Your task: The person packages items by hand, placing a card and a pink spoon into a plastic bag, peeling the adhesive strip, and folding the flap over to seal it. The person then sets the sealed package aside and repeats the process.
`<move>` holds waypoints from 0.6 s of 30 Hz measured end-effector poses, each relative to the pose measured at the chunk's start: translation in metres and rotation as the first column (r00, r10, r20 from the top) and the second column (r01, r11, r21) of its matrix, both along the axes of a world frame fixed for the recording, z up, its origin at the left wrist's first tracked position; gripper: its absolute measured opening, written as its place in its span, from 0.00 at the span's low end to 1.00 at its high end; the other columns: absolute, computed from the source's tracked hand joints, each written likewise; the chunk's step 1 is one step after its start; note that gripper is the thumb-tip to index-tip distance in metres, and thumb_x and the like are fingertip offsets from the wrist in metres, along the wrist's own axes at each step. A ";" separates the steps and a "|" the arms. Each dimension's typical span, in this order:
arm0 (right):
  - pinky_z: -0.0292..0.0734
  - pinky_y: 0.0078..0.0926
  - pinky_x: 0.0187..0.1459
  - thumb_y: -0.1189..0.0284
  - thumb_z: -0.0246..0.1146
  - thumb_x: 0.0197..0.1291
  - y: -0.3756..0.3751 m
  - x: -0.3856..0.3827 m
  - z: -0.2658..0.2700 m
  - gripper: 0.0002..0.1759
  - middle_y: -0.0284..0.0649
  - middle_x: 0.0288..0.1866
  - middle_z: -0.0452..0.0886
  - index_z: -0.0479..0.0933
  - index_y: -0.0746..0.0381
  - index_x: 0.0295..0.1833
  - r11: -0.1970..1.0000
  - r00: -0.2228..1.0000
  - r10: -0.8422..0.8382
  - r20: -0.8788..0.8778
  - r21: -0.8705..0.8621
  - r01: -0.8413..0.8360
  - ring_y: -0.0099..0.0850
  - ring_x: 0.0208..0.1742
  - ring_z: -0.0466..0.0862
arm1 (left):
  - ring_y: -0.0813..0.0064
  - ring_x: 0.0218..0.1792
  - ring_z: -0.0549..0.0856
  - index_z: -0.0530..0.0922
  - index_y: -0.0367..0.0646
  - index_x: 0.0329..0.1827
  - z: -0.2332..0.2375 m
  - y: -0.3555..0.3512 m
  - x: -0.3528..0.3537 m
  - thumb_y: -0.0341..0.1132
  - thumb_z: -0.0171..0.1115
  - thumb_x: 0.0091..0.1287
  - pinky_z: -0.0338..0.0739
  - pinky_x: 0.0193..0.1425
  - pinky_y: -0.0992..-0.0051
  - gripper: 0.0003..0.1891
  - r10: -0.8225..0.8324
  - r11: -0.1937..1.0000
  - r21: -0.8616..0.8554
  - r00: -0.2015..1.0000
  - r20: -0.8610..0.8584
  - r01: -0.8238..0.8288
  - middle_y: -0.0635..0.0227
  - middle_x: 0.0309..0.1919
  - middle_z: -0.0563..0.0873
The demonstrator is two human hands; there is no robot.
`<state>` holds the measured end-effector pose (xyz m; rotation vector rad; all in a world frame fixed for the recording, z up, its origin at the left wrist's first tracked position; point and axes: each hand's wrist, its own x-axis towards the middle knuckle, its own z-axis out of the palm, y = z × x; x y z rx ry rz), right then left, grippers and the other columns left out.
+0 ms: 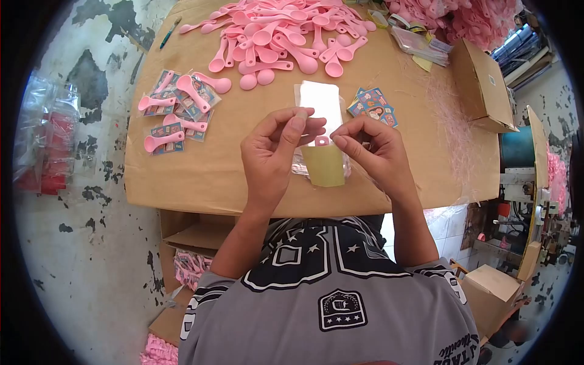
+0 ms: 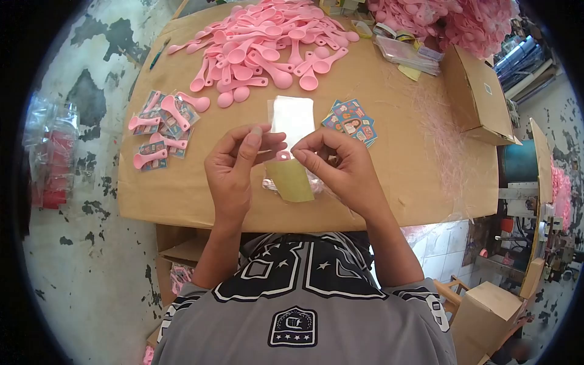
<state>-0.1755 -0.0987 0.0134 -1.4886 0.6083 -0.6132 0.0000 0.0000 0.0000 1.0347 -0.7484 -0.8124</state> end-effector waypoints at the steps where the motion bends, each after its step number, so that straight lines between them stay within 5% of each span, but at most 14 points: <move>1: 0.76 0.14 0.41 0.71 0.70 0.74 0.001 -0.001 0.001 0.08 0.31 0.42 0.87 0.85 0.66 0.50 1.000 1.000 -0.003 -0.007 -0.001 0.003 0.14 0.41 0.83 | 0.60 0.49 0.94 0.83 0.30 0.61 0.001 -0.001 0.000 0.36 0.60 0.83 0.92 0.52 0.66 0.16 0.017 1.000 0.003 1.000 0.024 -0.017 0.48 0.46 0.93; 3: 0.76 0.14 0.41 0.72 0.70 0.74 0.006 0.004 0.000 0.08 0.31 0.42 0.87 0.85 0.66 0.49 1.000 1.000 -0.009 0.009 0.004 0.009 0.14 0.41 0.83 | 0.61 0.49 0.94 0.83 0.30 0.61 0.005 0.005 0.008 0.36 0.60 0.83 0.92 0.52 0.66 0.16 0.015 1.000 0.015 1.000 0.015 -0.015 0.48 0.47 0.93; 8: 0.77 0.15 0.45 0.72 0.70 0.74 0.003 -0.004 0.003 0.08 0.31 0.44 0.88 0.85 0.66 0.51 0.996 0.993 -0.082 0.085 0.033 0.079 0.15 0.43 0.84 | 0.65 0.47 0.94 0.83 0.29 0.60 0.017 0.001 0.004 0.36 0.61 0.83 0.92 0.52 0.68 0.16 -0.089 0.996 -0.007 0.941 -0.327 0.092 0.49 0.49 0.92; 11: 0.79 0.17 0.48 0.72 0.69 0.75 -0.004 -0.010 0.004 0.09 0.32 0.45 0.88 0.84 0.67 0.52 0.994 0.982 -0.101 0.160 0.062 0.092 0.16 0.44 0.85 | 0.73 0.49 0.92 0.84 0.31 0.60 -0.002 0.003 0.000 0.33 0.65 0.81 0.90 0.53 0.73 0.14 -0.250 0.964 0.038 0.947 -0.202 0.263 0.56 0.48 0.93; 18: 0.79 0.17 0.49 0.74 0.69 0.75 -0.006 -0.021 0.008 0.09 0.32 0.45 0.88 0.84 0.66 0.55 0.997 0.986 -0.071 0.150 0.054 0.064 0.18 0.46 0.85 | 0.75 0.49 0.92 0.85 0.31 0.60 0.004 0.001 -0.015 0.28 0.67 0.78 0.89 0.54 0.74 0.13 -0.200 0.974 0.101 0.979 -0.029 0.202 0.59 0.49 0.93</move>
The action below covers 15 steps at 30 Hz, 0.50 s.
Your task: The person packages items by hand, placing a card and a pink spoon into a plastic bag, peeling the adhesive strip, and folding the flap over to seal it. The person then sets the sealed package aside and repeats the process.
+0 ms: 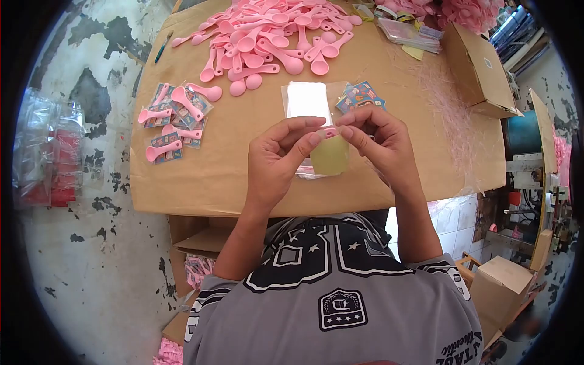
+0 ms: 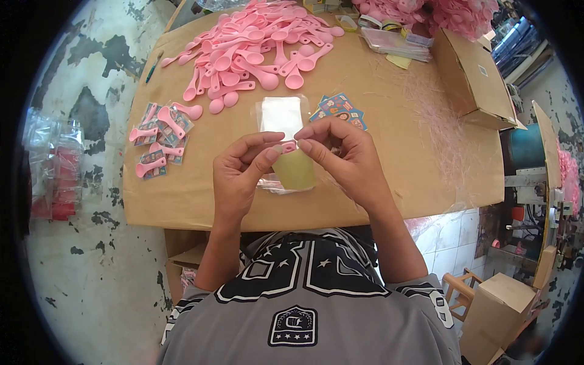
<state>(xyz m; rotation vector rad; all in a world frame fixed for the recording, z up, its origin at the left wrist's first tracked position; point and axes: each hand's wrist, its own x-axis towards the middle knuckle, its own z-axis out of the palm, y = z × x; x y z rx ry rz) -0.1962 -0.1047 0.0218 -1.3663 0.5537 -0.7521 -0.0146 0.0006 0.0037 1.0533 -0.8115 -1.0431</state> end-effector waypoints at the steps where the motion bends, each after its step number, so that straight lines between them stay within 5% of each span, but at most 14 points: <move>1: 0.79 0.18 0.48 0.74 0.69 0.75 0.000 -0.001 -0.003 0.09 0.32 0.44 0.88 0.84 0.66 0.54 1.000 1.000 -0.012 0.014 0.011 0.012 0.18 0.46 0.85 | 0.75 0.49 0.92 0.85 0.31 0.59 0.000 -0.001 -0.001 0.28 0.67 0.78 0.88 0.54 0.75 0.12 -0.004 1.000 -0.010 1.000 0.009 0.004 0.59 0.49 0.93; 6: 0.77 0.20 0.49 0.76 0.68 0.74 -0.003 -0.010 -0.003 0.05 0.33 0.44 0.88 0.87 0.65 0.50 1.000 0.998 0.002 0.071 0.011 -0.003 0.19 0.46 0.84 | 0.76 0.51 0.91 0.86 0.30 0.58 0.000 0.000 -0.002 0.23 0.64 0.78 0.86 0.55 0.76 0.10 -0.050 0.996 -0.074 0.997 0.053 0.054 0.58 0.49 0.93; 9: 0.76 0.21 0.49 0.78 0.66 0.73 -0.009 -0.015 -0.009 0.05 0.34 0.43 0.87 0.87 0.66 0.46 0.995 0.994 0.055 0.093 -0.086 -0.047 0.20 0.45 0.83 | 0.72 0.51 0.92 0.85 0.29 0.52 -0.009 0.004 0.005 0.19 0.62 0.76 0.86 0.57 0.74 0.07 -0.060 0.976 -0.191 0.972 0.228 0.105 0.56 0.48 0.93; 15: 0.72 0.15 0.43 0.78 0.67 0.71 -0.008 -0.015 0.006 0.05 0.31 0.41 0.83 0.87 0.66 0.45 0.955 0.998 0.069 0.003 -0.291 -0.065 0.17 0.41 0.79 | 0.69 0.53 0.91 0.84 0.30 0.48 -0.004 0.004 0.012 0.18 0.63 0.74 0.85 0.60 0.74 0.05 -0.123 0.942 -0.308 0.991 0.054 0.134 0.54 0.48 0.92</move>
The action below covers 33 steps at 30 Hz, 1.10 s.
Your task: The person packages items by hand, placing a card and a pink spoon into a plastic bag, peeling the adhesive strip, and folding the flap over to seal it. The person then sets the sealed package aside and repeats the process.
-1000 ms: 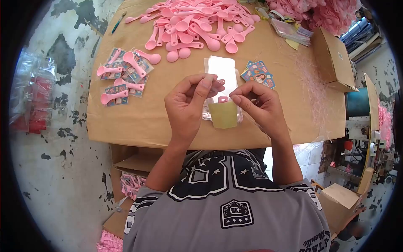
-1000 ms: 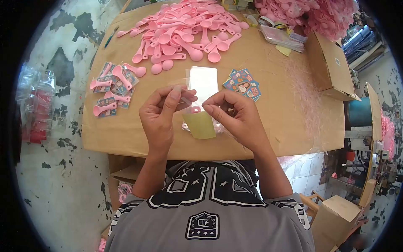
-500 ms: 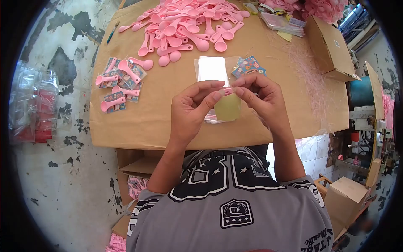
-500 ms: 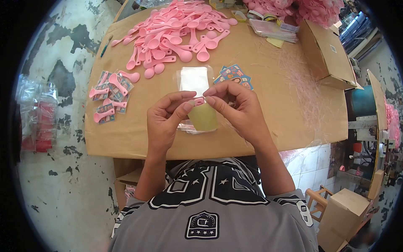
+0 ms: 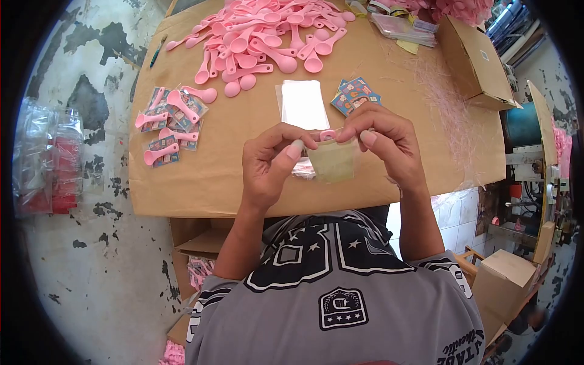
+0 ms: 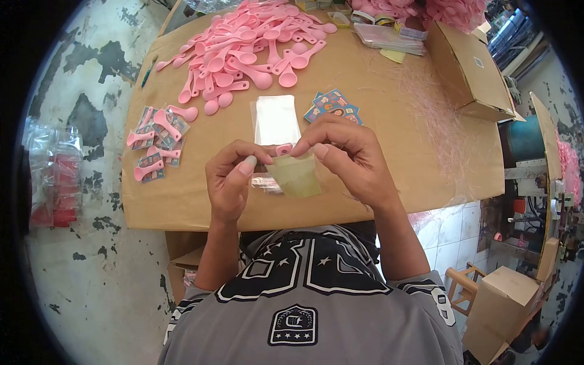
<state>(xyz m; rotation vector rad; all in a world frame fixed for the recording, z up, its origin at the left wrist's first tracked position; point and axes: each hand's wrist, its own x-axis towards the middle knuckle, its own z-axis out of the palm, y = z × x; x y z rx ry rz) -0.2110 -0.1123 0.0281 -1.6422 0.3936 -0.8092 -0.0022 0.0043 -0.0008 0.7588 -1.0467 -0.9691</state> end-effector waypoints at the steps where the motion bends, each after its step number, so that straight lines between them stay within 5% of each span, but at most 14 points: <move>1: 0.70 0.14 0.41 0.77 0.67 0.71 0.000 0.000 0.000 0.05 0.30 0.41 0.82 0.87 0.66 0.47 1.000 0.999 -0.006 -0.033 -0.006 0.006 0.16 0.40 0.78 | 0.70 0.53 0.91 0.84 0.30 0.49 0.000 0.002 -0.001 0.18 0.64 0.74 0.85 0.59 0.74 0.05 0.025 0.998 0.062 1.000 0.014 -0.026 0.53 0.49 0.92; 6: 0.70 0.09 0.37 0.80 0.69 0.69 0.012 0.015 0.003 0.14 0.28 0.41 0.81 0.83 0.63 0.59 0.991 0.987 -0.102 -0.126 0.079 0.112 0.12 0.40 0.78 | 0.73 0.55 0.90 0.83 0.33 0.54 0.011 0.005 -0.009 0.21 0.71 0.71 0.87 0.59 0.74 0.11 0.082 0.972 0.225 0.995 -0.063 -0.066 0.52 0.55 0.91; 7: 0.71 0.09 0.38 0.81 0.70 0.69 0.014 0.018 0.005 0.17 0.28 0.42 0.81 0.82 0.62 0.61 0.990 0.990 -0.102 -0.100 0.091 0.111 0.12 0.40 0.79 | 0.73 0.55 0.90 0.82 0.34 0.63 0.010 0.006 -0.010 0.22 0.71 0.71 0.87 0.58 0.75 0.18 0.076 0.976 0.210 0.995 -0.068 -0.060 0.55 0.58 0.91; 10: 0.75 0.10 0.42 0.84 0.71 0.67 0.017 0.023 0.010 0.20 0.29 0.45 0.82 0.80 0.64 0.63 0.989 0.996 -0.089 -0.026 0.120 0.091 0.12 0.43 0.81 | 0.76 0.53 0.91 0.85 0.34 0.64 0.000 0.013 -0.001 0.23 0.71 0.70 0.87 0.55 0.74 0.19 0.061 0.947 0.301 0.982 0.179 -0.114 0.62 0.53 0.94; 13: 0.76 0.13 0.45 0.84 0.72 0.67 0.022 0.028 0.008 0.18 0.31 0.47 0.84 0.81 0.66 0.60 0.986 0.984 -0.157 0.078 0.061 0.153 0.15 0.45 0.81 | 0.70 0.56 0.91 0.87 0.35 0.60 0.005 0.022 0.008 0.17 0.67 0.72 0.86 0.60 0.73 0.15 0.104 0.970 0.171 0.934 0.342 -0.170 0.60 0.54 0.93; 16: 0.77 0.15 0.47 0.85 0.70 0.68 0.016 0.018 -0.003 0.14 0.34 0.50 0.85 0.81 0.67 0.58 0.961 0.963 -0.268 0.010 -0.075 0.268 0.17 0.46 0.82 | 0.74 0.50 0.93 0.89 0.37 0.56 0.019 0.026 0.031 0.19 0.67 0.72 0.87 0.56 0.73 0.12 0.407 0.911 -0.219 0.681 0.608 -0.349 0.60 0.48 0.94; 18: 0.77 0.15 0.49 0.85 0.69 0.70 0.002 0.007 -0.002 0.12 0.35 0.50 0.86 0.82 0.67 0.57 0.930 0.933 -0.358 0.028 -0.082 0.359 0.17 0.46 0.83 | 0.70 0.50 0.93 0.90 0.37 0.53 0.028 0.035 0.061 0.16 0.64 0.72 0.87 0.56 0.72 0.13 0.594 0.798 -0.332 0.567 0.570 -0.502 0.61 0.47 0.94; 20: 0.77 0.16 0.50 0.85 0.68 0.71 -0.010 -0.003 0.001 0.11 0.34 0.50 0.86 0.82 0.68 0.56 0.914 0.916 -0.398 0.040 -0.066 0.400 0.18 0.46 0.83 | 0.67 0.59 0.91 0.86 0.37 0.61 0.017 0.054 0.101 0.19 0.69 0.69 0.85 0.63 0.68 0.18 0.680 0.711 -0.324 0.492 0.544 -0.624 0.60 0.56 0.92; 22: 0.78 0.16 0.52 0.85 0.67 0.72 -0.017 -0.012 0.011 0.11 0.34 0.49 0.86 0.82 0.68 0.57 0.913 0.913 -0.405 0.045 -0.037 0.407 0.19 0.46 0.83 | 0.67 0.65 0.87 0.81 0.37 0.68 0.023 0.057 0.104 0.24 0.72 0.69 0.81 0.68 0.66 0.24 0.634 0.756 -0.229 0.600 0.487 -0.613 0.59 0.63 0.89; 23: 0.76 0.15 0.44 0.85 0.68 0.70 -0.016 -0.009 0.015 0.11 0.31 0.46 0.86 0.83 0.67 0.55 0.910 0.912 -0.408 0.026 -0.063 0.409 0.15 0.41 0.81 | 0.67 0.67 0.86 0.79 0.37 0.72 0.027 0.055 0.102 0.26 0.74 0.69 0.80 0.71 0.65 0.27 0.611 0.777 -0.185 0.649 0.453 -0.602 0.58 0.66 0.87; 26: 0.70 0.16 0.34 0.86 0.69 0.67 -0.006 -0.006 0.024 0.11 0.30 0.42 0.84 0.85 0.66 0.52 0.977 0.975 -0.180 -0.130 -0.134 0.163 0.12 0.35 0.77 | 0.66 0.73 0.81 0.71 0.36 0.78 0.029 0.037 0.070 0.33 0.77 0.69 0.74 0.76 0.63 0.36 0.427 0.902 -0.146 0.787 0.445 -0.407 0.57 0.74 0.80; 29: 0.65 0.17 0.29 0.86 0.71 0.63 0.007 0.014 0.036 0.11 0.32 0.37 0.82 0.88 0.63 0.49 0.958 0.989 -0.005 -0.150 -0.285 -0.038 0.13 0.29 0.75 | 0.68 0.67 0.86 0.77 0.34 0.72 0.031 0.020 0.027 0.29 0.72 0.72 0.79 0.71 0.67 0.26 0.310 0.945 -0.027 0.861 0.403 -0.327 0.58 0.66 0.87; 32: 0.67 0.18 0.30 0.85 0.71 0.63 0.009 0.016 0.038 0.11 0.32 0.37 0.83 0.88 0.62 0.48 0.957 0.986 -0.058 -0.154 -0.291 0.010 0.14 0.31 0.77 | 0.69 0.59 0.90 0.84 0.33 0.64 0.028 0.021 0.022 0.22 0.68 0.73 0.83 0.65 0.71 0.17 0.027 0.984 0.162 0.955 0.296 -0.078 0.59 0.57 0.92; 33: 0.69 0.17 0.31 0.84 0.71 0.64 0.007 0.012 0.039 0.10 0.33 0.38 0.84 0.88 0.63 0.50 0.966 0.987 -0.096 -0.126 -0.253 0.062 0.15 0.33 0.79 | 0.61 0.57 0.92 0.83 0.29 0.62 0.029 0.021 0.024 0.15 0.62 0.74 0.85 0.63 0.67 0.15 0.063 0.991 0.080 0.912 0.406 -0.104 0.54 0.53 0.93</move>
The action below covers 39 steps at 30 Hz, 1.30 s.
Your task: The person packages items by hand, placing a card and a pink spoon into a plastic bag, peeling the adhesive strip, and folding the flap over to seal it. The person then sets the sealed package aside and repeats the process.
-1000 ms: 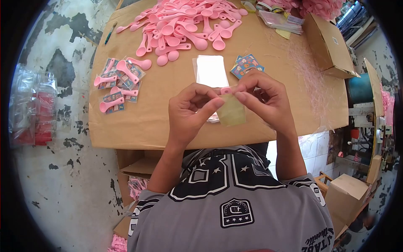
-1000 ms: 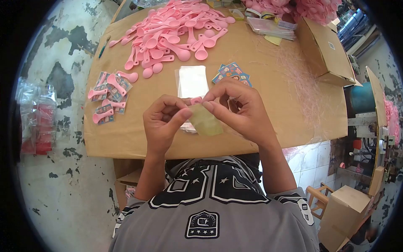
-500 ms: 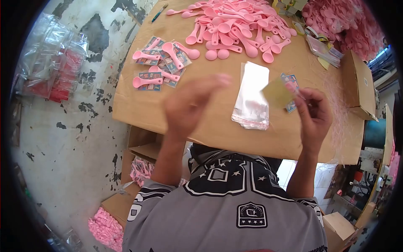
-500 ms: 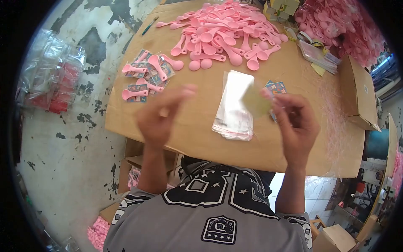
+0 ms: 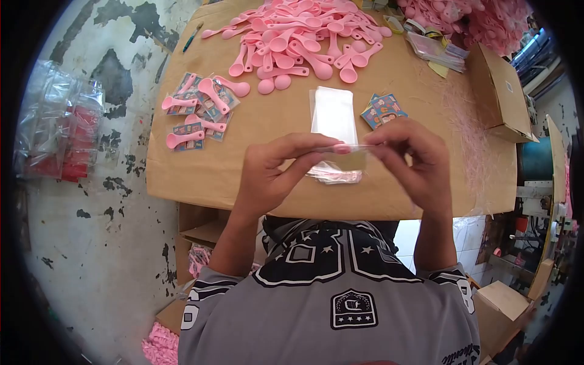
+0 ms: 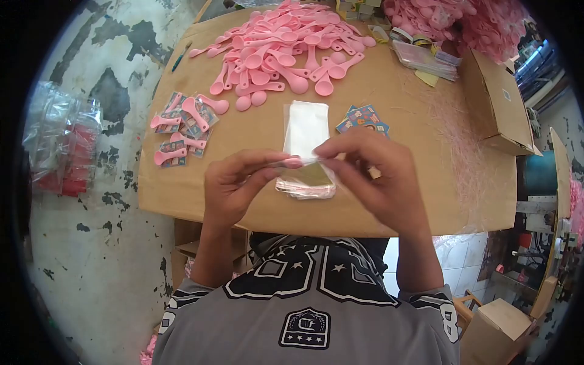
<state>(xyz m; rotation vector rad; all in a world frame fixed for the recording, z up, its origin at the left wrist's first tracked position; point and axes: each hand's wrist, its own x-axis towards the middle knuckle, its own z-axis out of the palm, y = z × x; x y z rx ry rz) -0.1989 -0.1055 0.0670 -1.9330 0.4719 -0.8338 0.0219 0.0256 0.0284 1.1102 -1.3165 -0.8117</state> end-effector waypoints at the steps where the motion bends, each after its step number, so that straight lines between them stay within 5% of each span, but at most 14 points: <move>1: 0.71 0.16 0.33 0.83 0.70 0.65 -0.004 -0.008 0.001 0.10 0.34 0.39 0.85 0.87 0.64 0.51 0.998 0.998 -0.046 0.030 0.040 0.045 0.17 0.35 0.81 | 0.64 0.57 0.92 0.85 0.30 0.60 -0.001 0.003 0.005 0.16 0.63 0.74 0.86 0.62 0.69 0.14 0.111 0.993 -0.047 0.991 0.072 -0.108 0.56 0.52 0.93; 3: 0.74 0.15 0.37 0.81 0.70 0.67 -0.014 -0.033 0.005 0.11 0.36 0.41 0.86 0.86 0.66 0.54 0.982 0.986 -0.145 0.080 0.129 0.134 0.19 0.40 0.85 | 0.71 0.55 0.92 0.88 0.33 0.57 -0.003 0.013 0.022 0.17 0.65 0.73 0.86 0.60 0.72 0.12 0.330 0.940 -0.154 0.924 0.192 -0.303 0.60 0.50 0.95; 7: 0.79 0.23 0.50 0.73 0.65 0.74 -0.057 -0.104 0.041 0.11 0.42 0.51 0.88 0.83 0.69 0.53 0.900 0.829 0.292 0.476 0.157 -0.407 0.29 0.46 0.87 | 0.67 0.57 0.92 0.87 0.35 0.60 0.013 0.032 0.073 0.15 0.63 0.73 0.87 0.60 0.68 0.16 0.717 0.694 -0.477 0.455 0.529 -0.539 0.57 0.55 0.93; 10: 0.79 0.28 0.55 0.70 0.66 0.73 -0.110 -0.133 0.024 0.13 0.42 0.55 0.88 0.83 0.70 0.53 0.939 0.951 -0.290 -0.106 0.162 0.304 0.31 0.51 0.88 | 0.61 0.61 0.91 0.87 0.38 0.62 0.010 0.042 0.111 0.15 0.62 0.72 0.85 0.62 0.65 0.18 0.706 0.686 -0.548 0.253 0.662 -0.479 0.59 0.58 0.92; 14: 0.78 0.31 0.60 0.68 0.64 0.74 -0.137 -0.154 -0.009 0.15 0.41 0.56 0.90 0.86 0.66 0.56 0.386 0.554 -0.813 -0.180 -0.879 0.280 0.33 0.62 0.87 | 0.56 0.70 0.84 0.84 0.43 0.68 -0.019 0.052 0.134 0.19 0.63 0.71 0.82 0.66 0.61 0.23 0.442 0.792 -0.172 0.356 0.823 -0.586 0.60 0.70 0.85; 18: 0.78 0.39 0.63 0.71 0.65 0.73 -0.111 -0.130 0.019 0.12 0.45 0.61 0.88 0.85 0.61 0.57 0.878 0.880 -0.448 -0.156 0.105 0.466 0.44 0.63 0.86 | 0.54 0.79 0.74 0.81 0.44 0.72 -0.028 0.050 0.112 0.24 0.62 0.72 0.73 0.76 0.56 0.24 0.427 0.828 -0.131 0.462 0.778 -0.545 0.59 0.79 0.76; 21: 0.79 0.28 0.58 0.70 0.63 0.76 -0.115 -0.126 -0.015 0.10 0.40 0.57 0.90 0.85 0.59 0.56 0.517 0.597 -0.719 -0.356 -0.848 0.118 0.33 0.58 0.89 | 0.53 0.80 0.71 0.80 0.44 0.72 -0.034 0.050 0.122 0.27 0.62 0.74 0.66 0.82 0.54 0.23 0.341 0.868 -0.113 0.417 0.843 -0.483 0.57 0.78 0.76; 22: 0.80 0.26 0.56 0.71 0.62 0.76 -0.115 -0.125 -0.018 0.11 0.37 0.53 0.90 0.84 0.60 0.57 0.515 0.635 -0.683 -0.360 -0.854 0.070 0.28 0.57 0.89 | 0.52 0.81 0.70 0.80 0.44 0.72 -0.037 0.052 0.127 0.28 0.62 0.75 0.63 0.83 0.53 0.22 0.293 0.874 -0.083 0.382 0.876 -0.479 0.57 0.78 0.77; 25: 0.81 0.29 0.55 0.74 0.62 0.72 -0.102 -0.105 0.009 0.11 0.39 0.52 0.90 0.83 0.63 0.56 0.843 0.847 -0.364 -0.387 0.248 0.476 0.33 0.58 0.89 | 0.53 0.79 0.72 0.81 0.44 0.71 -0.045 0.059 0.145 0.30 0.62 0.76 0.63 0.83 0.54 0.21 0.310 0.871 -0.064 0.444 0.841 -0.486 0.56 0.75 0.79; 29: 0.75 0.19 0.47 0.75 0.59 0.75 -0.128 -0.140 -0.032 0.06 0.37 0.45 0.87 0.81 0.63 0.49 0.667 0.615 -0.721 -0.319 -0.558 0.493 0.23 0.48 0.85 | 0.55 0.78 0.74 0.84 0.40 0.64 -0.039 0.067 0.166 0.30 0.66 0.75 0.65 0.82 0.57 0.16 0.318 0.886 -0.050 0.524 0.790 -0.462 0.57 0.71 0.82; 32: 0.73 0.19 0.44 0.77 0.58 0.74 -0.113 -0.156 0.003 0.05 0.37 0.38 0.81 0.76 0.64 0.41 0.941 0.941 -0.339 -0.011 -0.006 0.339 0.22 0.41 0.80 | 0.55 0.76 0.77 0.86 0.39 0.60 -0.039 0.073 0.171 0.30 0.66 0.75 0.66 0.82 0.58 0.13 0.358 0.867 -0.046 0.557 0.749 -0.495 0.57 0.67 0.86; 35: 0.71 0.20 0.43 0.77 0.59 0.75 -0.116 -0.180 0.031 0.06 0.34 0.36 0.74 0.74 0.62 0.40 0.970 0.913 0.115 0.392 0.155 -0.188 0.25 0.41 0.78 | 0.55 0.74 0.79 0.87 0.39 0.59 -0.040 0.076 0.180 0.30 0.66 0.75 0.68 0.80 0.59 0.12 0.365 0.869 -0.067 0.543 0.756 -0.490 0.57 0.65 0.87; 37: 0.73 0.24 0.42 0.72 0.64 0.74 -0.137 -0.193 0.015 0.06 0.38 0.41 0.79 0.78 0.64 0.47 0.954 0.956 -0.282 0.082 -0.082 0.289 0.29 0.37 0.80 | 0.55 0.74 0.79 0.87 0.39 0.59 -0.039 0.079 0.186 0.30 0.66 0.76 0.70 0.79 0.60 0.12 0.370 0.859 -0.063 0.532 0.761 -0.508 0.57 0.65 0.87; 39: 0.78 0.33 0.50 0.66 0.68 0.71 -0.145 -0.176 -0.020 0.17 0.46 0.48 0.86 0.80 0.68 0.55 0.639 0.626 -0.730 -0.274 -0.600 0.482 0.41 0.45 0.86 | 0.55 0.74 0.79 0.87 0.40 0.60 -0.036 0.079 0.185 0.31 0.66 0.76 0.72 0.77 0.60 0.13 0.377 0.841 -0.028 0.547 0.747 -0.541 0.56 0.66 0.87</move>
